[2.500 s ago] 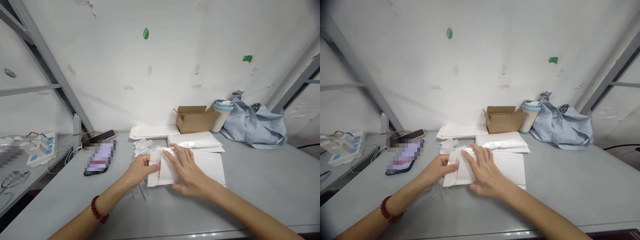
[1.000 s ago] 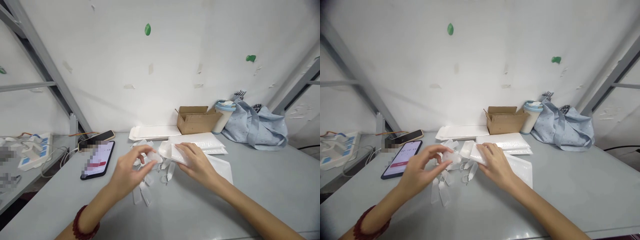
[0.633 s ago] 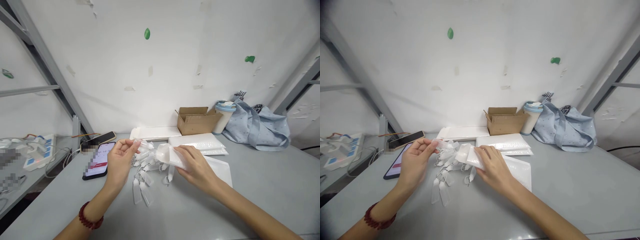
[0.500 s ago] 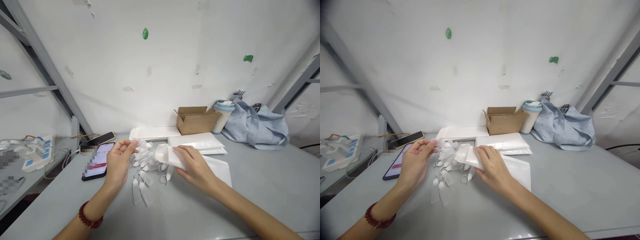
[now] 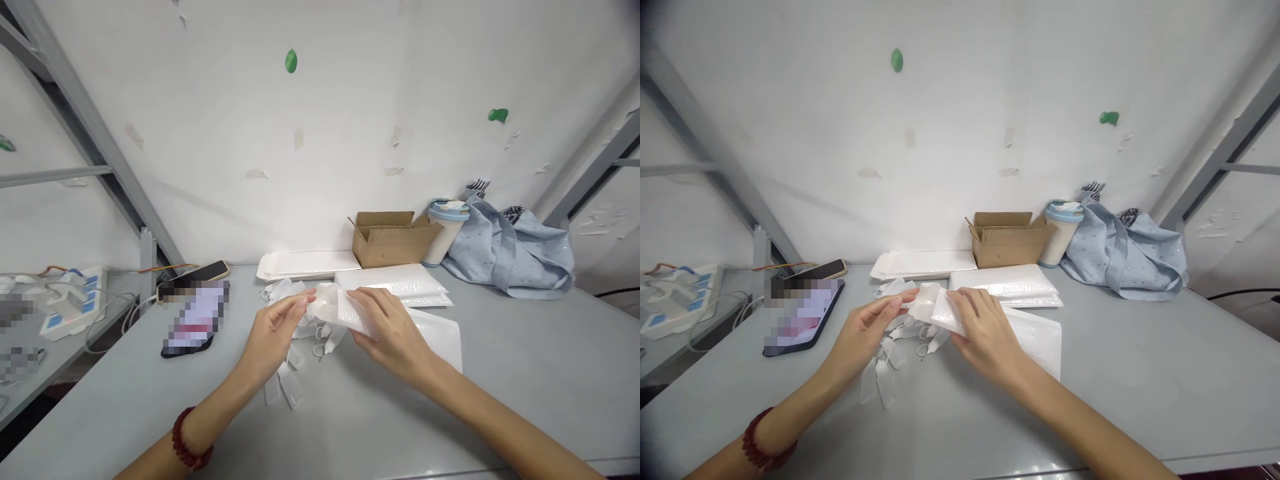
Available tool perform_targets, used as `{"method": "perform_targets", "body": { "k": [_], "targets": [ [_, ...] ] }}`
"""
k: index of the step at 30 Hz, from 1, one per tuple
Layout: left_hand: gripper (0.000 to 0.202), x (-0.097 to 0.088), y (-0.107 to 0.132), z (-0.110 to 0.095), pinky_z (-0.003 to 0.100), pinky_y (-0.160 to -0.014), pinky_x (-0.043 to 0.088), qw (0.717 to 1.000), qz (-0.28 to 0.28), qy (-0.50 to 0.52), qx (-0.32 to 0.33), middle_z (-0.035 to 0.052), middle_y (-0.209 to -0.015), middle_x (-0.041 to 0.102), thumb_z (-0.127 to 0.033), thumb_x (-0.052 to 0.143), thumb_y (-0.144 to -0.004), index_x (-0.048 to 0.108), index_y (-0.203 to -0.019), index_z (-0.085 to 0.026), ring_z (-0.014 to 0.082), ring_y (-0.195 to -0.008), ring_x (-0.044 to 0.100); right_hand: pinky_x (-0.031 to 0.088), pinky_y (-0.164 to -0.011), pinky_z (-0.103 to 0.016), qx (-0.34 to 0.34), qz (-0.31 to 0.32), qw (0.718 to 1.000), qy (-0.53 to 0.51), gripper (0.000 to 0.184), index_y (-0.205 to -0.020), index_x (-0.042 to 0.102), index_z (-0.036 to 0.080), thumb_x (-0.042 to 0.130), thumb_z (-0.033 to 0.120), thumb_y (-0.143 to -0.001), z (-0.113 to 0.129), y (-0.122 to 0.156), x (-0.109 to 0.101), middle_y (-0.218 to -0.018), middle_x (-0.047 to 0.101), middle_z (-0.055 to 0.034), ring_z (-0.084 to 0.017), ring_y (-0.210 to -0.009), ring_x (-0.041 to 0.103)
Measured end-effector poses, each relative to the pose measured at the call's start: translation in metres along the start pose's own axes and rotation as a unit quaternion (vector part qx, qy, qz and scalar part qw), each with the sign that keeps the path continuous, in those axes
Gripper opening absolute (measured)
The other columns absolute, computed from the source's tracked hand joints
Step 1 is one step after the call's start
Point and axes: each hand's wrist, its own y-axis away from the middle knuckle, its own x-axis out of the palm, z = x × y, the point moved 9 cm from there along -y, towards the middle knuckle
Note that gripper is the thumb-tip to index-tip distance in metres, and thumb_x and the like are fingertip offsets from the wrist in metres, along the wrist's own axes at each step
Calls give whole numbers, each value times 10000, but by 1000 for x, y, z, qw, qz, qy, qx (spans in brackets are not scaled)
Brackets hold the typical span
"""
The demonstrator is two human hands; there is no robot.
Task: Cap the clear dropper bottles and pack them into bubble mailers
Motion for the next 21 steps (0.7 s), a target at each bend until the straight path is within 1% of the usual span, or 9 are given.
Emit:
{"method": "perform_targets", "body": {
  "k": [2, 5, 6, 8, 11, 13, 15, 18, 21],
  "targets": [
    [251, -7, 1, -7, 316, -923, 437, 998, -35, -46, 36, 57, -1147, 648, -397, 538, -849, 687, -890, -200, 223, -1117, 544, 465, -801, -440, 4, 3, 1000, 1, 492, -1217, 429, 161, 547, 102, -743, -2, 0, 0, -1127, 554, -141, -290, -1006, 515],
    [199, -13, 3, -15, 302, -803, 481, 985, -66, -139, 83, 56, -1060, 656, -330, 518, -862, 667, -884, -200, 212, -997, 581, 470, -796, -449, 21, -1, 1000, -6, 454, -1205, 435, 176, 550, 149, -767, -9, -1, -3, -1122, 561, -138, -292, -996, 527],
    [185, -9, 3, -15, 290, -733, 492, 979, -48, -176, 94, 57, -1018, 655, -304, 505, -866, 656, -883, -198, 206, -934, 589, 472, -797, -450, 33, -6, 999, -13, 440, -1199, 437, 183, 552, 171, -774, -14, -2, -5, -1120, 564, -134, -292, -997, 530],
    [164, 10, 7, -14, 280, -661, 493, 959, 28, -250, 129, 60, -953, 646, -245, 487, -868, 641, -899, -197, 199, -863, 579, 471, -812, -446, 62, -25, 997, -30, 410, -1185, 444, 199, 554, 213, -791, -24, -3, -12, -1118, 570, -123, -288, -1011, 530],
    [209, 48, 25, -8, 328, -737, 494, 898, 165, -350, 209, 78, -988, 614, -170, 477, -862, 626, -1003, -211, 219, -928, 551, 463, -839, -436, 96, -60, 993, -45, 376, -1168, 452, 211, 554, 253, -808, -36, -5, -23, -1112, 581, -105, -279, -1035, 523],
    [232, 64, 36, 1, 366, -757, 490, 854, 217, -410, 238, 96, -1048, 585, -155, 477, -863, 615, -1038, -221, 244, -968, 538, 460, -846, -433, 99, -63, 992, -46, 378, -1168, 450, 208, 557, 253, -808, -36, -5, -25, -1116, 578, -104, -277, -1042, 517],
    [202, 73, 42, 10, 358, -714, 495, 828, 242, -444, 244, 104, -1066, 571, -154, 465, -875, 620, -990, -211, 246, -942, 546, 462, -846, -432, 88, -51, 994, -49, 388, -1174, 443, 204, 557, 241, -805, -32, -5, -23, -1119, 571, -107, -278, -1040, 513],
    [186, 77, 45, 13, 322, -691, 488, 825, 256, -435, 254, 92, -1011, 589, -125, 445, -887, 620, -891, -187, 218, -886, 558, 464, -847, -441, 74, -27, 996, -47, 402, -1180, 434, 203, 558, 230, -799, -24, -5, -18, -1127, 556, -114, -284, -1034, 511],
    [184, 71, 43, -3, 298, -740, 475, 856, 251, -361, 271, 71, -965, 613, -80, 467, -864, 617, -867, -186, 194, -890, 562, 464, -844, -449, 70, -5, 997, -43, 395, -1173, 434, 197, 552, 215, -796, -22, -5, -13, -1134, 548, -122, -287, -1027, 512]
  ]
}}
